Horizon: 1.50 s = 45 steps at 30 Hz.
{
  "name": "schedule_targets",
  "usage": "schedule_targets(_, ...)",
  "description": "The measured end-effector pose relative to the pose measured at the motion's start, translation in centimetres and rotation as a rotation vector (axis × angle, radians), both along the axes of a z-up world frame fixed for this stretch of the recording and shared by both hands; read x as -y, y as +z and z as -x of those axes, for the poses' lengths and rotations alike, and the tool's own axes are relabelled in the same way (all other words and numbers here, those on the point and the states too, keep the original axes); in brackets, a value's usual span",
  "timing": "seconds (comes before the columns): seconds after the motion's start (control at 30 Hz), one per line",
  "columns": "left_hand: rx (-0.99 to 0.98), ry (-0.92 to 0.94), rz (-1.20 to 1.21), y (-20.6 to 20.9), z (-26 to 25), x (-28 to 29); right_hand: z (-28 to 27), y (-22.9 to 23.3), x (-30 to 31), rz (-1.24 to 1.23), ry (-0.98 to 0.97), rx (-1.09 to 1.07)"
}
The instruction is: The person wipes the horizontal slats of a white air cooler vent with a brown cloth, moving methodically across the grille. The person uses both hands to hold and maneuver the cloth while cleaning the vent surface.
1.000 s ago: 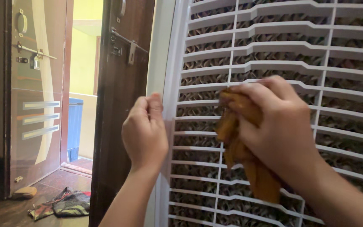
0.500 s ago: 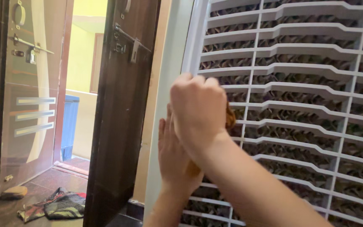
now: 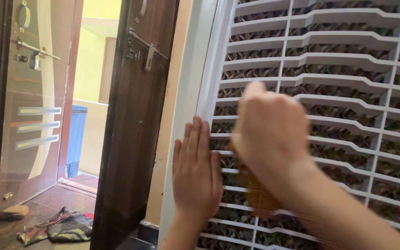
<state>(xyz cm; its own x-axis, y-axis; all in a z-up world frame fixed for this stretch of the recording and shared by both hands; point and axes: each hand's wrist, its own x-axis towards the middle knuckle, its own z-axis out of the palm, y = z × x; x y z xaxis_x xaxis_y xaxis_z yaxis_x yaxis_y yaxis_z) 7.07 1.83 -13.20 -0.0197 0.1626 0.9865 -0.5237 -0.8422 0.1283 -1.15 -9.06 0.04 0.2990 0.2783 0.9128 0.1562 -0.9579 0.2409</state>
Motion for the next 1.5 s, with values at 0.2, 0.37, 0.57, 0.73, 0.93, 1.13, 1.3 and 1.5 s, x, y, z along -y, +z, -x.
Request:
schedule_targets(0.2, 0.051, -0.044, -0.026, -1.1, 0.1, 0.0, -3.0, 0.4, -4.0, -0.062, 0.353, 0.08)
schedule_targets(0.37, -0.019, -0.067, 0.038, -1.0, 0.5, 0.2, -3.7, 2.4, 1.1, -0.005, 0.723, -0.13)
schedule_targets(0.57, -0.014, -0.129, 0.074, -0.8, 0.9, 0.4, -3.3, 1.0, 2.8, -0.493, 1.194, -0.338)
schedule_targets(0.73, -0.038, -0.195, 0.106, -0.6, 1.4, 0.7, -0.1, 0.8, 4.2, -0.015, 0.498, 0.101)
schedule_targets(0.93, -0.054, -0.217, 0.158, -0.7, 1.2, 1.4, -1.3, -0.4, -0.6, 0.039, 0.163, 0.24)
schedule_targets(1.13, 0.005, -0.237, 0.188, -0.7, 1.0, 2.0, -4.1, -0.5, -3.5, 0.018, 0.415, 0.223)
schedule_targets(1.3, -0.022, -0.251, 0.183, -0.6, 1.4, 1.7, -4.4, -0.3, 2.1, -0.067, 1.078, -0.012)
schedule_targets(1.5, -0.038, -0.225, 0.188, -1.2, 1.7, 1.6, -2.2, -5.0, 5.4, -0.603, 1.426, -0.602)
